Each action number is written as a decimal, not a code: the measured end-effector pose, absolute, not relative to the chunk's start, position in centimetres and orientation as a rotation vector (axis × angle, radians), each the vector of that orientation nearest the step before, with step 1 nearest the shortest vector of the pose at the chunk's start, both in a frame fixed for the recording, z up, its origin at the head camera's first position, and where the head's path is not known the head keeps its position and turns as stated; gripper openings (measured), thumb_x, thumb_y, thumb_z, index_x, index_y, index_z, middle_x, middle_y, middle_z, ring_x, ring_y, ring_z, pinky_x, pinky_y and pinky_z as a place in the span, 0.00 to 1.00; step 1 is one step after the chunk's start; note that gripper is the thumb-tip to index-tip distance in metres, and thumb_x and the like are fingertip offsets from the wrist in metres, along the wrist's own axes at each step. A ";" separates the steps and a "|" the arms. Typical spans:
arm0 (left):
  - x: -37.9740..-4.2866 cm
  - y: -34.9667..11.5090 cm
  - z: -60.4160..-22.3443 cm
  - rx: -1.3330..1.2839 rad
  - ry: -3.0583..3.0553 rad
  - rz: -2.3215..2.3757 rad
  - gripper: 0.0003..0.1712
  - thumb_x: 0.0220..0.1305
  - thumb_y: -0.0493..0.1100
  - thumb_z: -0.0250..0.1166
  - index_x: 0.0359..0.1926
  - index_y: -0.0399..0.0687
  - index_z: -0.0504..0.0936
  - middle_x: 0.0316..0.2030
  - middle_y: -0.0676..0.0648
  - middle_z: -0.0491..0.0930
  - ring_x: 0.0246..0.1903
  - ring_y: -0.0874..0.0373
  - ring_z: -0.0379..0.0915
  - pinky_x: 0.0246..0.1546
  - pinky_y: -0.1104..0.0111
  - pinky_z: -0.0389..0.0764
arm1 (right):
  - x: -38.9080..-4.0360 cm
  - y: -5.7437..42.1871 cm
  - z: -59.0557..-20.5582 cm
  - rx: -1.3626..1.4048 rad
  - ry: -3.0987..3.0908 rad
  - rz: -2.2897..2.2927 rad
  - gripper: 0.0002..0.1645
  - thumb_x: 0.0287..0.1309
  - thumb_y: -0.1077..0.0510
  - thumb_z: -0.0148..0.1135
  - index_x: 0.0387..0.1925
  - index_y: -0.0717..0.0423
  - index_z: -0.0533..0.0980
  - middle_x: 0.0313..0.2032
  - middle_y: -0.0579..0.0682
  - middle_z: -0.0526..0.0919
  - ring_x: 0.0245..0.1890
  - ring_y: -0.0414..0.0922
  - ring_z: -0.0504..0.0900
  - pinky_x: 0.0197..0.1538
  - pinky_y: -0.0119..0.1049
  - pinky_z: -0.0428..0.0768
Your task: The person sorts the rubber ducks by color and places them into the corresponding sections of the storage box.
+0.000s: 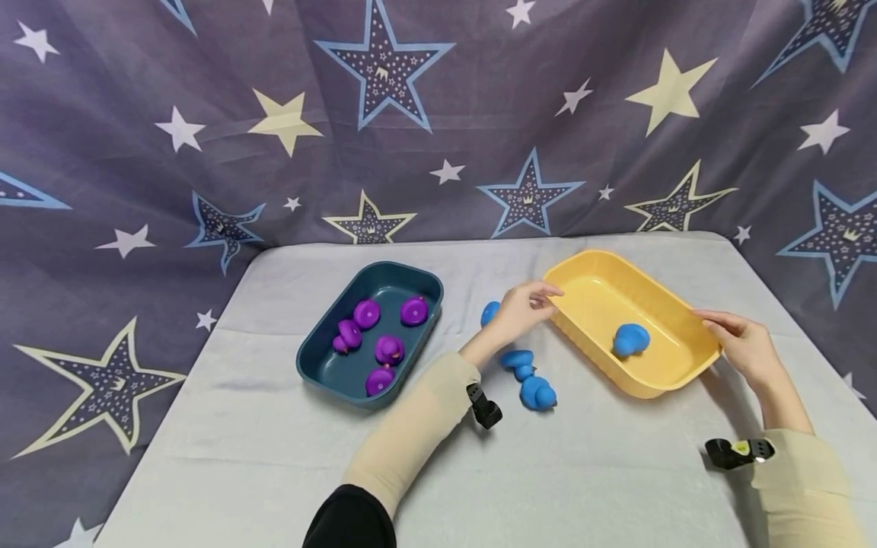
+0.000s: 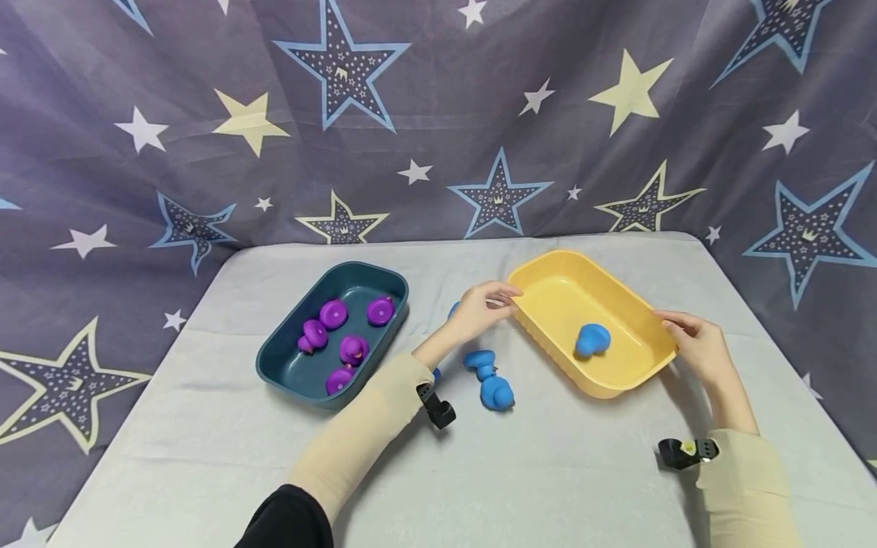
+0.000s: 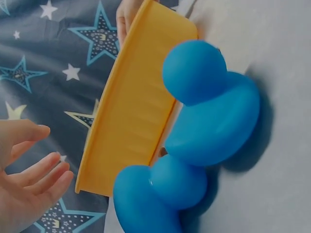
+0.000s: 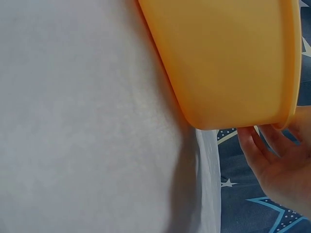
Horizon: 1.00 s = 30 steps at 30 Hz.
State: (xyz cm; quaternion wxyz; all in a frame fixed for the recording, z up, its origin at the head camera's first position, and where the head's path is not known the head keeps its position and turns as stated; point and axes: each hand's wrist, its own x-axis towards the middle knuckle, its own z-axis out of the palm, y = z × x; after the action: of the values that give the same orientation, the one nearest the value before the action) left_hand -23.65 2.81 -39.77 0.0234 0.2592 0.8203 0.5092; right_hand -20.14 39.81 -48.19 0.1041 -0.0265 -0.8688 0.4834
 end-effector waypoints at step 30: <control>-18.6 -0.8 -40.2 1.123 2.267 1.309 0.15 0.56 0.36 0.60 0.46 0.40 0.76 0.44 0.41 0.77 0.43 0.54 0.73 0.43 0.73 0.74 | -20.2 39.9 -48.4 -0.116 -2.560 1.439 0.21 0.58 0.46 0.52 0.49 0.52 0.75 0.36 0.20 0.72 0.37 0.23 0.68 0.34 0.12 0.66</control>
State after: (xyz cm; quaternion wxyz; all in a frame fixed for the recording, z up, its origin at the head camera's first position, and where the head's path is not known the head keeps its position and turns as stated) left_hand -18.64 -0.77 -40.16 0.1460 0.3899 0.7874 0.4545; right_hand -20.16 39.86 -48.39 0.1012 -0.0394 -0.8665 0.4873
